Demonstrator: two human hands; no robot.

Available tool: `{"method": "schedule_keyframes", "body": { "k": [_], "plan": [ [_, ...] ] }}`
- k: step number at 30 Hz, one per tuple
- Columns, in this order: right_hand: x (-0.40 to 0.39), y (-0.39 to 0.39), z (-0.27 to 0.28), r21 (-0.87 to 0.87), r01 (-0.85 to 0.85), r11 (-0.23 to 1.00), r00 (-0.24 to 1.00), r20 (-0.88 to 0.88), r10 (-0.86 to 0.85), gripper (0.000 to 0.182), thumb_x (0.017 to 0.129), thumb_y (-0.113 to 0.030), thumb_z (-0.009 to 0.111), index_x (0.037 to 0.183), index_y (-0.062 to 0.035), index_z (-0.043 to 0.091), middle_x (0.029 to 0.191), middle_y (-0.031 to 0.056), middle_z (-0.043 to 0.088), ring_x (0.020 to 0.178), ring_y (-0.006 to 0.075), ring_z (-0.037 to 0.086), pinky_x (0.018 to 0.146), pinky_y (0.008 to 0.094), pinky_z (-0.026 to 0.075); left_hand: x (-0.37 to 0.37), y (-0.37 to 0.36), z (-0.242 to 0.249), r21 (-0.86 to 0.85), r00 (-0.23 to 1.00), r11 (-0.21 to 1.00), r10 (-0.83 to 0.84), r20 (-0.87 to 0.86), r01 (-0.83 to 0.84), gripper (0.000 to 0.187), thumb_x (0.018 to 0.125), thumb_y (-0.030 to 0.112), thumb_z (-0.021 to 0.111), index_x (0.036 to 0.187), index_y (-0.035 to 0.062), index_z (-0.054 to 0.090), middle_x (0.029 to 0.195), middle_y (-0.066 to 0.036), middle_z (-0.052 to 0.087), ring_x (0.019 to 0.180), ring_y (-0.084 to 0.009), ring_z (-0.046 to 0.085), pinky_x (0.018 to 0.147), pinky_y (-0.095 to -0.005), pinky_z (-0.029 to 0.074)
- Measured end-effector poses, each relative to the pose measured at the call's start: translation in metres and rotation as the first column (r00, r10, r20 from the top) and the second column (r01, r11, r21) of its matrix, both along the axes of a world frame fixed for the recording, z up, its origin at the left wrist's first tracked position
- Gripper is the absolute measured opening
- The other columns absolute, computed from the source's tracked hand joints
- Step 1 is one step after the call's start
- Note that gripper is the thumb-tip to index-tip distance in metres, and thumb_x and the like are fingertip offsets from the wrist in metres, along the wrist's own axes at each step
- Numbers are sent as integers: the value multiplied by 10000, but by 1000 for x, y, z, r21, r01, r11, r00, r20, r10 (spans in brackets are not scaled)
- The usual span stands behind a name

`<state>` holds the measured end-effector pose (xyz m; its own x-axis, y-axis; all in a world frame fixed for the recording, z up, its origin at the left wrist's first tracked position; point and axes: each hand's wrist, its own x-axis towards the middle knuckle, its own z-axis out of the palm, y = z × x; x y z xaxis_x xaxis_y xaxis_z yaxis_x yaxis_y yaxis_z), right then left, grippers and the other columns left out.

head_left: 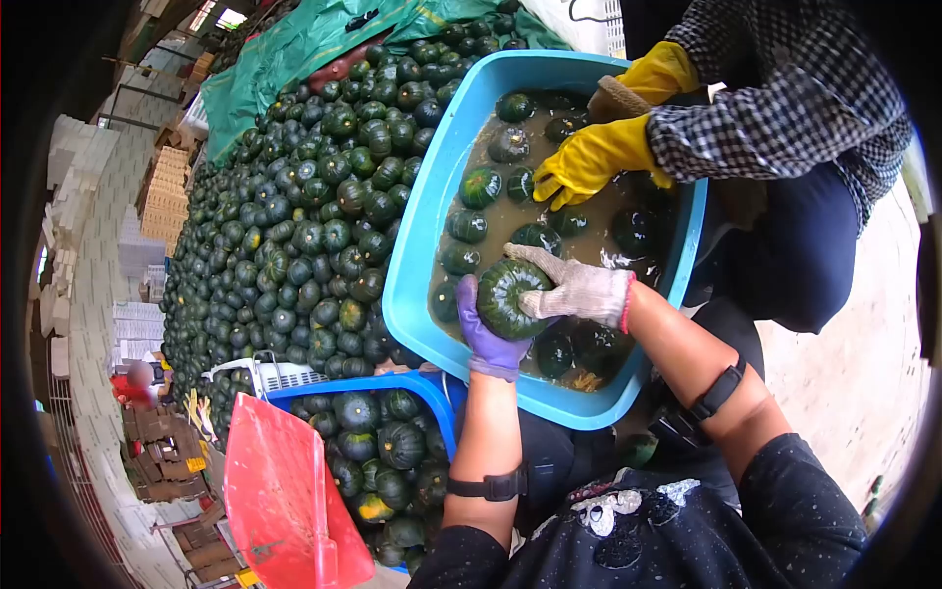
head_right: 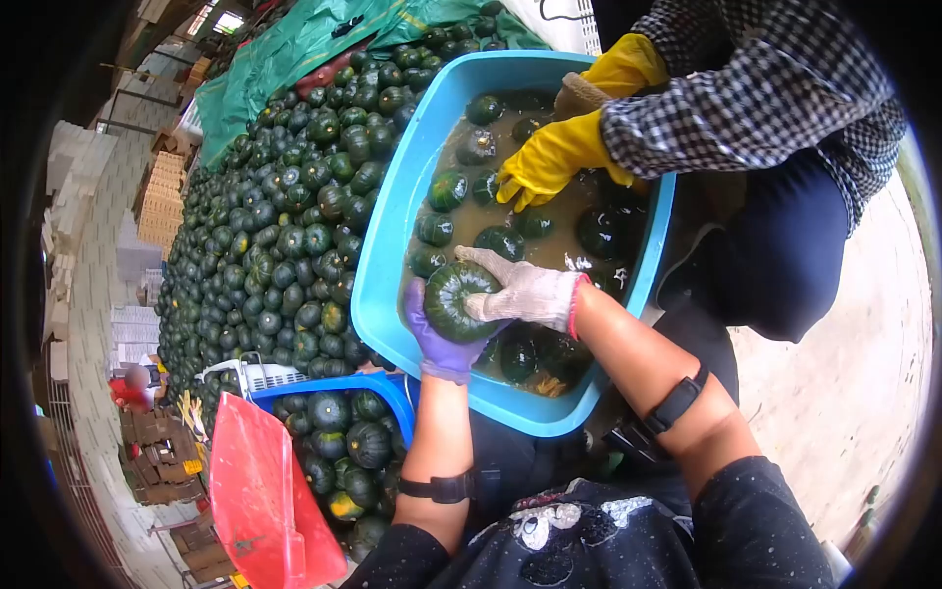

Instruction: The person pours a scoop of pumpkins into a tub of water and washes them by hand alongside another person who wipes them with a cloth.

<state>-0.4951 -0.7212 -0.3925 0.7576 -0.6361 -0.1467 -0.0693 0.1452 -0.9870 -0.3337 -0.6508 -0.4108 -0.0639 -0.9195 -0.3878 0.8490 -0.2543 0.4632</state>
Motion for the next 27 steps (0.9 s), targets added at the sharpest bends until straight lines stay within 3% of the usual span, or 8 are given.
{"method": "schedule_keyframes", "body": {
  "k": [6,10,13,15,20,23,24,27],
  "plan": [
    [26,9,-22,66,378,923,925,-71,-374,575,916,-500,564,1220,-16,616,1152,159,652,1076,261,610,962,336,442,-17,-4,-6,99,991,987,121,64,-127,762,821,692,476,1310,112,542,1320,-117,545,1233,-314,511,1035,-526,402],
    [26,9,-17,507,452,734,866,-52,-497,619,886,-503,612,1255,-7,583,1121,162,661,1057,232,620,955,337,448,-12,-6,-3,63,986,985,164,-35,-161,735,850,667,463,1256,67,584,1239,-125,603,1168,-298,565,1015,-499,431],
    [32,24,-25,102,461,882,888,-48,-458,670,853,-491,657,1321,-32,520,1121,168,655,1056,233,621,967,334,448,3,-13,-21,33,976,980,191,102,-195,673,895,600,476,1246,35,580,1215,-132,612,1148,-293,577,996,-466,455],
    [32,21,-28,-34,518,855,842,-157,-517,622,847,-450,669,1306,-55,525,1102,174,648,1058,268,619,965,331,450,-11,-10,-24,85,624,913,203,755,-400,615,945,543,474,1255,18,559,1181,-124,618,1125,-274,591,985,-425,474],
    [27,6,-42,-178,548,817,771,-270,-577,505,896,-470,525,1239,-100,549,1087,207,611,1046,402,586,963,405,449,-27,-6,-21,174,928,940,237,286,-293,612,965,542,427,1280,26,522,1241,-123,585,1191,-274,547,991,-414,470],
    [38,31,-25,-450,356,819,811,-287,-510,433,952,-438,412,1168,-96,564,1125,218,572,1044,420,573,952,431,452,2,-11,-33,150,838,926,233,493,-345,617,972,546,407,1276,21,523,1234,-133,582,1167,-266,554,973,-401,472],
    [46,46,8,-421,480,769,748,-262,-610,377,974,-387,380,1105,-85,564,1170,228,544,1059,405,567,937,446,456,29,-13,-82,25,902,980,172,396,-198,476,972,455,495,1097,13,623,1046,-85,661,884,-212,626,810,-369,509],
    [29,20,-16,-508,28,861,855,-435,-284,348,967,-319,403,1100,-56,587,1084,232,595,1020,385,590,888,429,472,-11,-2,-51,-43,233,971,100,967,-237,361,963,331,547,876,2,667,819,-47,662,747,-180,610,725,-343,504]
  ]
}}
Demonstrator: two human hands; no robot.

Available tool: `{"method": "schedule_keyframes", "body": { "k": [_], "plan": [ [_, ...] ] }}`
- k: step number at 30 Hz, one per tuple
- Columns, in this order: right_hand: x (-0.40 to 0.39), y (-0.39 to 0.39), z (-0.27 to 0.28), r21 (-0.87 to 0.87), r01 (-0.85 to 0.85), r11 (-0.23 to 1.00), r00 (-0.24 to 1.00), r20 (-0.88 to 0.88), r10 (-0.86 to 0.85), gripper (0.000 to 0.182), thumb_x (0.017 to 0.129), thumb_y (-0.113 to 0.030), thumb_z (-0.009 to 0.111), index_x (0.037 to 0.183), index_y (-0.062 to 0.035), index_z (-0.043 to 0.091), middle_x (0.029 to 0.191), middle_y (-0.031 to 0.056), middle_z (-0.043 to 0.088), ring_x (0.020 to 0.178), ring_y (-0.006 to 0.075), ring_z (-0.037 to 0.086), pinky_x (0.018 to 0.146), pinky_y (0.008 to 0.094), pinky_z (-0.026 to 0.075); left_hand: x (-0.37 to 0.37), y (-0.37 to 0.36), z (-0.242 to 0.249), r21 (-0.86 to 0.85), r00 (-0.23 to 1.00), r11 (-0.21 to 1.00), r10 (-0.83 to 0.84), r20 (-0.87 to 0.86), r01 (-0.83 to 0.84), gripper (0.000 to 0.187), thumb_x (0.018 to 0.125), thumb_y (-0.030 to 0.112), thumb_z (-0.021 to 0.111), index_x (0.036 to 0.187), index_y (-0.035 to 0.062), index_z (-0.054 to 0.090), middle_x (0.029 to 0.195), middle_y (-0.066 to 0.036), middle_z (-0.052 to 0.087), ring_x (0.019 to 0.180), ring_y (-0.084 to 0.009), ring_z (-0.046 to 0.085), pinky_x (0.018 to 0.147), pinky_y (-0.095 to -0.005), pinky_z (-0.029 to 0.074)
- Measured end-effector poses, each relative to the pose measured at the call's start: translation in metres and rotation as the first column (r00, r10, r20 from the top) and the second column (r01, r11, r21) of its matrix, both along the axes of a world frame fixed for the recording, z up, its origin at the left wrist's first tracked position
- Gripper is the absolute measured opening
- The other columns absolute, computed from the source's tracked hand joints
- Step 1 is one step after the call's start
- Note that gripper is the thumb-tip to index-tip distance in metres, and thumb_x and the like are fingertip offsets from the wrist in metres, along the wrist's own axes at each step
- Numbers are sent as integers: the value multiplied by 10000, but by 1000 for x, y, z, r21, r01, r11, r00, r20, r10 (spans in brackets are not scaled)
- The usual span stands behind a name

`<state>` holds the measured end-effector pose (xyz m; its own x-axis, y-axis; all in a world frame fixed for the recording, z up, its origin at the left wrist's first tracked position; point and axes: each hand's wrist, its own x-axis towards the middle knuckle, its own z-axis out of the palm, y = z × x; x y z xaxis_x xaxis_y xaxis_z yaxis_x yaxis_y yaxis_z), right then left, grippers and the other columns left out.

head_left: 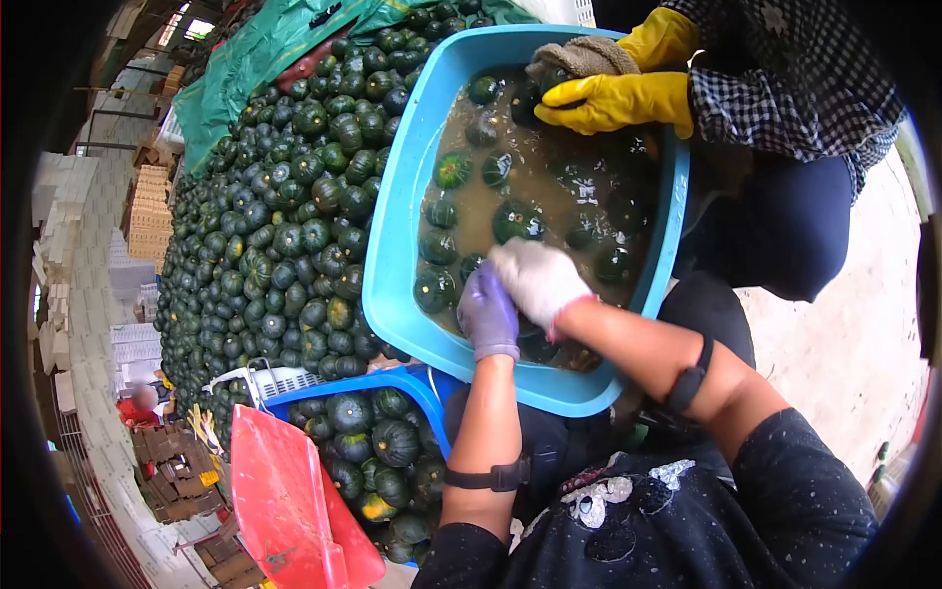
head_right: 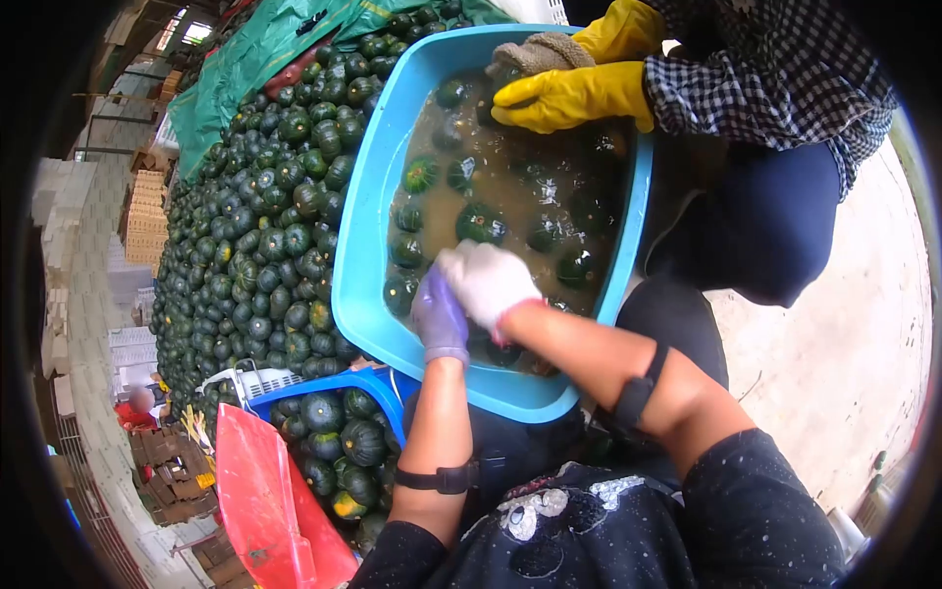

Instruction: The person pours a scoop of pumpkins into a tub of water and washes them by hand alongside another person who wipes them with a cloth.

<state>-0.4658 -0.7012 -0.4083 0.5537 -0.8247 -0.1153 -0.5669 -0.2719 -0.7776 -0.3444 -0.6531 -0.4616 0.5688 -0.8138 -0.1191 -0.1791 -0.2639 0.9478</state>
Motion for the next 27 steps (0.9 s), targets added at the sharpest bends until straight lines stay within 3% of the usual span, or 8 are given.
{"method": "schedule_keyframes", "body": {
  "k": [1,5,8,14,16,17,19,27],
  "plan": [
    [3,-22,-24,175,52,983,998,-55,-43,415,984,-358,377,1117,-24,584,972,249,629,952,405,606,858,420,487,-11,3,32,170,896,976,-196,399,138,370,966,334,537,878,4,679,772,-35,657,713,-152,600,716,-333,501],
    [-6,-10,-43,941,-223,254,625,338,-703,337,993,-393,513,1030,-75,617,915,27,649,827,95,620,689,260,512,-9,-3,29,56,917,998,-12,-400,38,364,956,341,537,874,16,680,819,-56,671,715,-142,617,693,-292,502],
    [5,14,-48,713,47,700,658,505,-559,526,996,-481,384,1127,-34,628,1064,100,655,992,151,599,920,297,430,5,-8,21,144,561,980,195,-805,-134,294,936,343,566,962,59,636,853,-59,666,756,-186,654,711,-343,559],
    [-4,0,-19,925,-272,266,605,379,-700,624,943,-590,471,1212,-41,597,1177,90,640,1066,150,610,948,301,464,0,-6,14,-20,872,977,178,-455,-210,350,948,405,565,1005,66,631,891,-56,659,766,-195,653,699,-352,556],
    [-9,-11,-22,910,-138,390,602,390,-697,581,942,-553,484,1196,-44,600,1163,122,648,1041,227,630,943,341,471,-19,-3,28,-8,809,982,151,-568,-188,373,973,386,550,1013,24,630,943,-47,638,821,-158,617,750,-315,519],
    [-13,-20,-15,561,208,801,856,292,-426,535,933,-511,487,1155,-39,606,1091,173,660,999,327,633,929,386,464,-30,-3,22,-28,787,980,140,-601,-196,393,971,390,553,1055,14,629,979,-55,642,861,-162,620,788,-311,513],
    [-2,-9,-21,341,384,858,839,259,-478,507,928,-477,461,1065,-16,620,1037,230,652,988,401,604,912,423,438,-30,3,11,-34,855,999,12,-518,-35,467,964,366,562,1258,3,556,1160,-77,617,1018,-167,607,917,-309,478],
    [1,-16,-29,915,-159,371,260,401,-878,401,941,-434,562,950,-37,618,853,49,586,787,151,584,697,292,492,3,-6,16,-129,414,988,-83,-907,-84,623,933,569,459,1261,50,565,1254,-104,606,1112,-263,613,984,-434,480]
  ]
}}
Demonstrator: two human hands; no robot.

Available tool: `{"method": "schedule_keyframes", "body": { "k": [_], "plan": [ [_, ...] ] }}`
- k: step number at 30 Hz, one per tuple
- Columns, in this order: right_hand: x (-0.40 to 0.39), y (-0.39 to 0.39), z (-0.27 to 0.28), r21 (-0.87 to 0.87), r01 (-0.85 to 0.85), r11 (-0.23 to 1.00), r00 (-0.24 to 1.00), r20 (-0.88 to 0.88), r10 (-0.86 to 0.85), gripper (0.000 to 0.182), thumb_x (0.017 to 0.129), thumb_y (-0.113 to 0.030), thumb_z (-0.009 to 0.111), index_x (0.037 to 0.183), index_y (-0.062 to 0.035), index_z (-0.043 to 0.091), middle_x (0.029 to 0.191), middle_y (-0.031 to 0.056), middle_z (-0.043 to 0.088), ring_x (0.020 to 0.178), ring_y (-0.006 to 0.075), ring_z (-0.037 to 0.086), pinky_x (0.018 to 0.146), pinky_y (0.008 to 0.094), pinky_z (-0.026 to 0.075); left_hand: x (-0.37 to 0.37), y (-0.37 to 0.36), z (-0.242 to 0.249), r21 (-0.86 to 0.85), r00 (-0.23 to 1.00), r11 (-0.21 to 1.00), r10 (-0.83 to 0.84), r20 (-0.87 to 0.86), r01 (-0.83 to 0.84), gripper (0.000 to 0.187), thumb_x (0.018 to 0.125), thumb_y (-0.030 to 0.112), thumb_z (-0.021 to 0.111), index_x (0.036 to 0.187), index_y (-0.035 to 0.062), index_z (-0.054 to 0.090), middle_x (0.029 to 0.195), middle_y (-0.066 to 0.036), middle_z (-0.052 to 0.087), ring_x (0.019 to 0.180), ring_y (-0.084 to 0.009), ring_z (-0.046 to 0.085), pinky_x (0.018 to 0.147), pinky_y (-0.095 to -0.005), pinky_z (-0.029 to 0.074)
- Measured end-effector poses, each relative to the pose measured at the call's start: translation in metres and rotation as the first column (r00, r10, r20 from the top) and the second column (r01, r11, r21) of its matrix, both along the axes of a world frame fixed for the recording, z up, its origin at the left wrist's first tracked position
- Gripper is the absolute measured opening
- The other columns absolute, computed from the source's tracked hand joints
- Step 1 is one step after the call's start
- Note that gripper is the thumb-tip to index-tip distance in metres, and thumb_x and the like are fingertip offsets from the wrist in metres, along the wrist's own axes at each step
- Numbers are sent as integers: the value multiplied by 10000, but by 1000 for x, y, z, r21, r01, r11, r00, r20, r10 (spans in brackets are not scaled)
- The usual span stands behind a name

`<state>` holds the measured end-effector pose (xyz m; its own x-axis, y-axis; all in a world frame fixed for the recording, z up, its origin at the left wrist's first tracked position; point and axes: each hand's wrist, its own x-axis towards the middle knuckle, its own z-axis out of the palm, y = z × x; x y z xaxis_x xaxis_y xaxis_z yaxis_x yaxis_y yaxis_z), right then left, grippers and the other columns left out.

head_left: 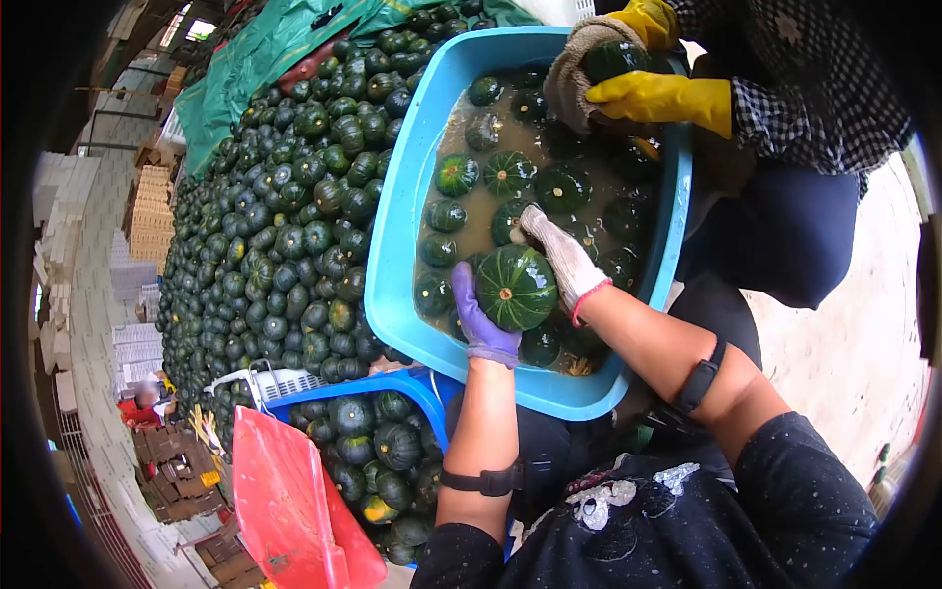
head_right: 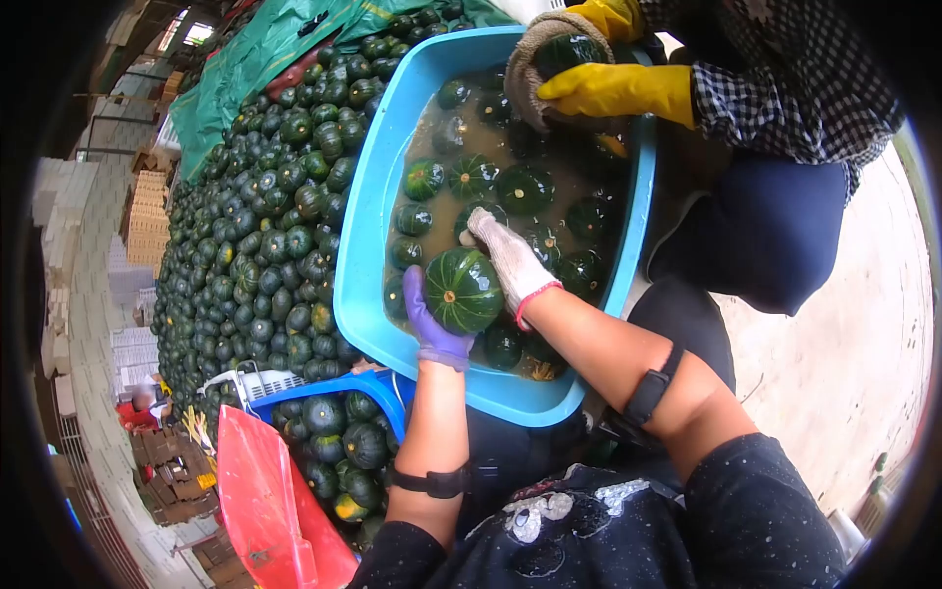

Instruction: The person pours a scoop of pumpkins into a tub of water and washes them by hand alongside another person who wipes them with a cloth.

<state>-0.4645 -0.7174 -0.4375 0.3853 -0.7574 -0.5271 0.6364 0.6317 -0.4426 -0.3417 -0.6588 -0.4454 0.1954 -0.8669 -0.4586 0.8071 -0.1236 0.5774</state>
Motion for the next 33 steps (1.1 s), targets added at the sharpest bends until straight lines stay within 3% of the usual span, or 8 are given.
{"method": "schedule_keyframes", "body": {
  "k": [3,9,11,17,25,28,30,33],
  "plan": [
    [5,17,21,59,97,994,990,100,-103,448,919,-416,604,1068,6,599,1006,88,602,925,170,590,851,309,481,-10,1,18,-14,991,996,93,97,-93,663,929,597,454,1275,39,544,1282,-105,582,1135,-262,596,991,-436,477],
    [-13,3,15,-397,-161,904,817,-567,-104,460,935,-420,543,976,30,632,966,98,652,893,176,568,851,316,446,-25,9,20,155,780,979,-199,593,132,599,914,517,573,1344,118,453,1273,-90,561,1137,-248,578,880,-460,542],
    [-10,-10,3,53,103,993,991,-86,-98,470,953,-447,495,852,-8,630,838,90,665,814,214,621,791,344,479,-22,6,14,19,890,980,-190,415,200,580,896,454,620,1355,147,444,1268,-93,565,1137,-257,582,825,-470,564],
    [-16,-13,30,-71,52,996,865,501,-10,731,943,-546,476,1439,-21,363,1409,122,452,1159,247,514,959,352,424,6,7,35,-263,1000,965,1,-19,-6,625,852,383,676,1375,128,448,1357,-118,526,1251,-293,517,1007,-517,470],
    [-63,-12,57,41,-48,998,981,192,39,689,927,-563,481,1457,-135,377,1436,116,404,1183,275,472,963,452,432,5,26,24,-53,970,997,73,230,-63,534,883,362,664,1326,132,475,1292,-105,534,1126,-265,580,888,-452,542],
    [-79,-24,48,133,78,988,995,-65,-70,611,910,-499,560,1354,-86,484,1332,97,480,1111,230,521,942,396,449,-22,34,2,373,524,894,-448,724,249,698,807,421,736,1353,89,454,1195,-128,580,994,-211,609,800,-335,532],
    [-82,-31,55,20,185,982,981,-60,-184,558,918,-474,561,1290,-59,527,1264,92,524,1076,224,532,923,372,455,-52,41,19,584,33,634,-691,722,507,789,767,440,769,1378,71,434,1145,-153,613,949,-208,628,797,-318,523],
    [-86,-38,64,-3,231,973,972,-54,-230,449,918,-445,577,1159,-67,598,1068,59,595,911,182,562,841,342,479,-66,32,50,726,-223,460,-745,629,511,830,736,501,769,1366,61,457,1231,-210,606,1003,-298,654,861,-376,517]
  ]
}}
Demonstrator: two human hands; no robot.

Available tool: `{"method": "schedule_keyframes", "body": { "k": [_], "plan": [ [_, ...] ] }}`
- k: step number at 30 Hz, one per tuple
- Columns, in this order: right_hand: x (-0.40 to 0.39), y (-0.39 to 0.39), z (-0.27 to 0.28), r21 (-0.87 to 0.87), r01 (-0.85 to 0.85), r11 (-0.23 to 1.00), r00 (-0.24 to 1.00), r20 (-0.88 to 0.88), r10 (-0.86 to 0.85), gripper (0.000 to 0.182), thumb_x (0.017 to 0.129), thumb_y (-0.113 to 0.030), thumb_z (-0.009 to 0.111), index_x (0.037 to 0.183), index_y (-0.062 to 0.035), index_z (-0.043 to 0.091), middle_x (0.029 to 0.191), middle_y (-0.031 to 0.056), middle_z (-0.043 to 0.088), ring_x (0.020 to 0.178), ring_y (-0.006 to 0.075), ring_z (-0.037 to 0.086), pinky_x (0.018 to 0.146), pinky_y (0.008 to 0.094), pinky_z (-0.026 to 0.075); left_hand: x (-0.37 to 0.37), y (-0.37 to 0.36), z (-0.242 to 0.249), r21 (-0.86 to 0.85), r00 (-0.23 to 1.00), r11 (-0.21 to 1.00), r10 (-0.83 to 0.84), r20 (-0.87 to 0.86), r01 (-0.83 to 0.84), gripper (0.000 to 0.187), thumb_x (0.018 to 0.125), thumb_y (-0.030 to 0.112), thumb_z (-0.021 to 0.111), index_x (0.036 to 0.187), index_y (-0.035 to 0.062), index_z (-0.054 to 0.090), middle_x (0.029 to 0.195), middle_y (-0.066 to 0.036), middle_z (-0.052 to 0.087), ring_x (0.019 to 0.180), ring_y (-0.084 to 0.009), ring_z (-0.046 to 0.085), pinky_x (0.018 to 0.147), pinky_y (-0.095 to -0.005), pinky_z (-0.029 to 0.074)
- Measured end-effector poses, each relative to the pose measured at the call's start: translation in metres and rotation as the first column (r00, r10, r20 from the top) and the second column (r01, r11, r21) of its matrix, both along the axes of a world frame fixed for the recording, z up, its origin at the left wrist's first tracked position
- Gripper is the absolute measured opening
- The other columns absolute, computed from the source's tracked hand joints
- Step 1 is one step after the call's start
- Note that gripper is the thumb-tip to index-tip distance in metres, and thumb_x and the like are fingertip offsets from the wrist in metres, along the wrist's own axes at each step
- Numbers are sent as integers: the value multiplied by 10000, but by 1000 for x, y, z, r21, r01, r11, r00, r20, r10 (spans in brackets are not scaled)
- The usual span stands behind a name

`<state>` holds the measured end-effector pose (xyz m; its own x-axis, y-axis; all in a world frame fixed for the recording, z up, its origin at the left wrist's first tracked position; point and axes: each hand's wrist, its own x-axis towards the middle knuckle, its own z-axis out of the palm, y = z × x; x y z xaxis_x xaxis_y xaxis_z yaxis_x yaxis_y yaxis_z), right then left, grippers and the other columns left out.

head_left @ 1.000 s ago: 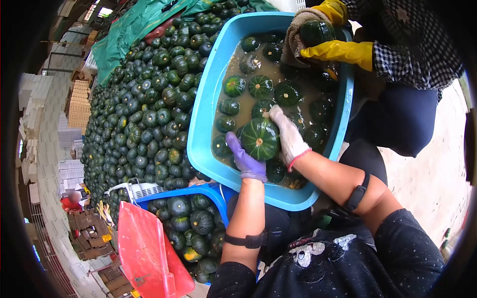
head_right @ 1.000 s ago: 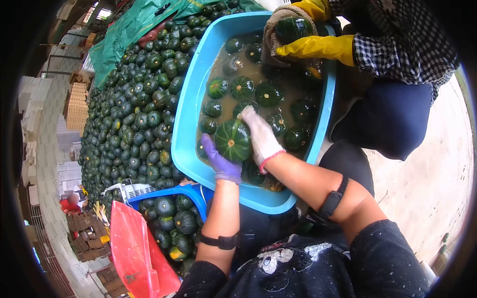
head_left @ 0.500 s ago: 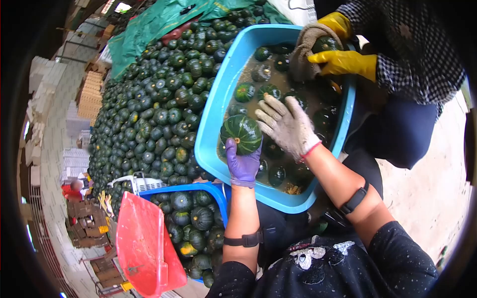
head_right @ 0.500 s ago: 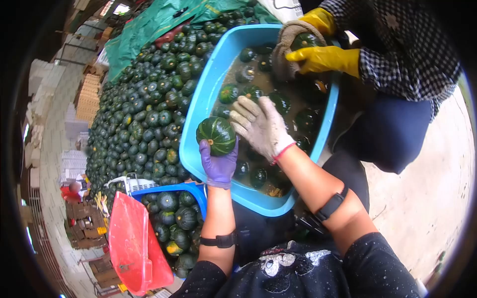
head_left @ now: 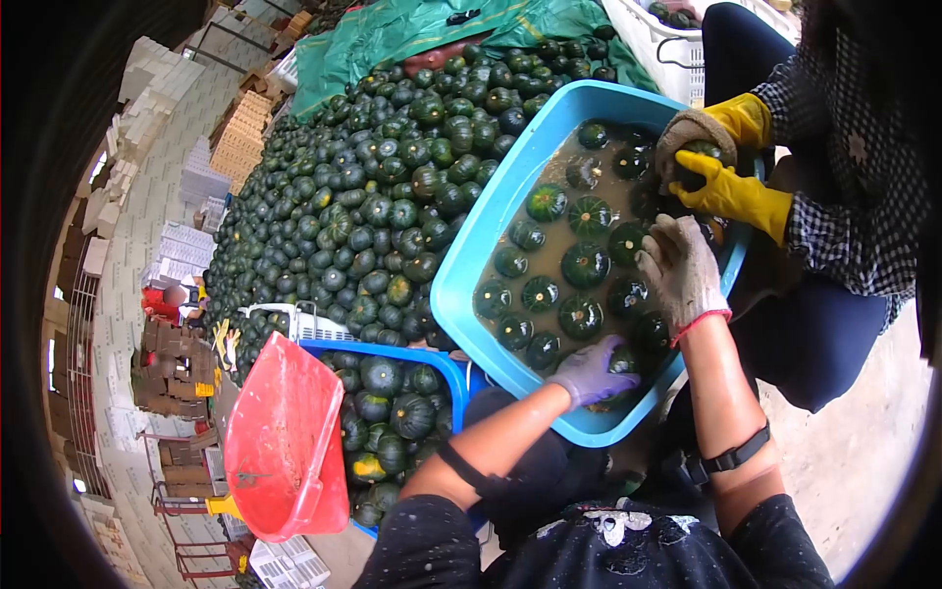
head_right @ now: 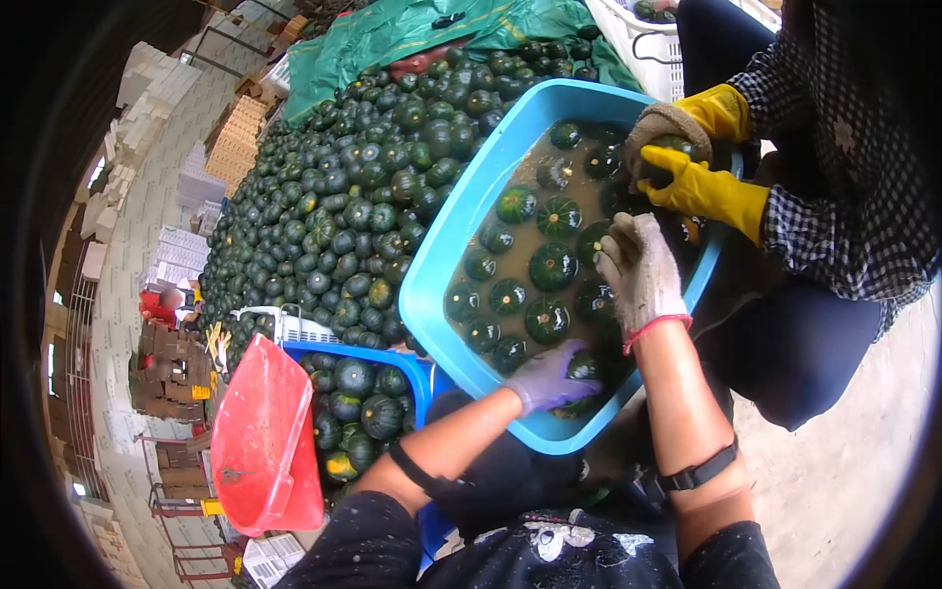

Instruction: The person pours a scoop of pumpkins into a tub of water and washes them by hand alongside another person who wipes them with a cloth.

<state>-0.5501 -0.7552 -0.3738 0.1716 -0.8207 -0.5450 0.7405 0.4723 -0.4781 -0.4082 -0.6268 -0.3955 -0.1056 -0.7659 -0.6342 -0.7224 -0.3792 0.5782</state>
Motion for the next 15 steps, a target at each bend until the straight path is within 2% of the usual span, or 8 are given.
{"method": "schedule_keyframes", "body": {
  "k": [2,5,6,8,11,12,14,15],
  "plan": [
    [4,1,1,4,-14,1000,1000,-12,14,400,927,-421,575,1107,-67,613,1001,43,599,849,164,563,788,328,486,26,-29,27,144,998,988,-56,36,50,810,720,512,763,1296,7,501,1225,-243,592,1146,-345,581,972,-409,452],
    [8,-2,-2,15,-35,999,999,23,35,369,931,-383,589,1083,-48,618,984,46,596,836,157,567,752,303,498,113,-94,39,-535,975,844,139,171,-26,498,870,327,647,1266,43,544,1141,-162,606,1080,-261,589,916,-365,488],
    [10,-4,-9,-6,-30,1000,998,55,30,361,933,-376,592,1072,-44,622,962,43,598,825,151,573,745,299,504,110,-108,66,-534,935,771,328,-133,-346,456,892,299,611,1273,63,529,1111,-136,607,1053,-230,588,884,-356,494],
    [14,-4,0,-3,-6,1000,999,36,6,359,937,-370,590,1069,-38,621,937,43,598,806,147,579,733,287,511,103,-135,118,-320,488,400,451,-747,-859,380,937,243,538,1288,102,498,1052,-84,610,999,-166,586,818,-338,505],
    [18,-7,1,12,-36,999,999,2,36,369,945,-365,576,1070,-20,620,934,45,598,789,135,573,718,267,511,119,-136,47,-327,871,827,343,-352,-458,411,894,225,606,1271,77,536,1098,-110,594,1069,-179,569,927,-312,460],
    [20,-7,0,20,-46,999,999,-15,46,376,947,-369,571,1074,-19,622,944,44,599,792,130,570,722,261,507,92,-120,34,-206,995,973,97,-26,-100,474,835,244,675,1264,73,564,1168,-144,602,1130,-216,561,974,-334,444],
    [23,-12,-7,-2,-70,998,997,-38,69,381,933,-392,588,1073,-39,624,976,48,616,844,156,585,762,284,502,54,-98,-5,228,894,950,-284,346,214,872,697,375,781,1442,126,403,1419,-240,433,1328,-359,424,1113,-394,340],
    [25,-10,-11,-10,-82,997,995,-49,82,384,926,-403,596,1073,-50,625,992,50,624,870,169,592,782,295,499,46,-79,-40,131,748,922,-375,548,366,955,651,413,798,1457,137,364,1437,-250,395,1327,-382,408,1111,-408,343]
  ]
}}
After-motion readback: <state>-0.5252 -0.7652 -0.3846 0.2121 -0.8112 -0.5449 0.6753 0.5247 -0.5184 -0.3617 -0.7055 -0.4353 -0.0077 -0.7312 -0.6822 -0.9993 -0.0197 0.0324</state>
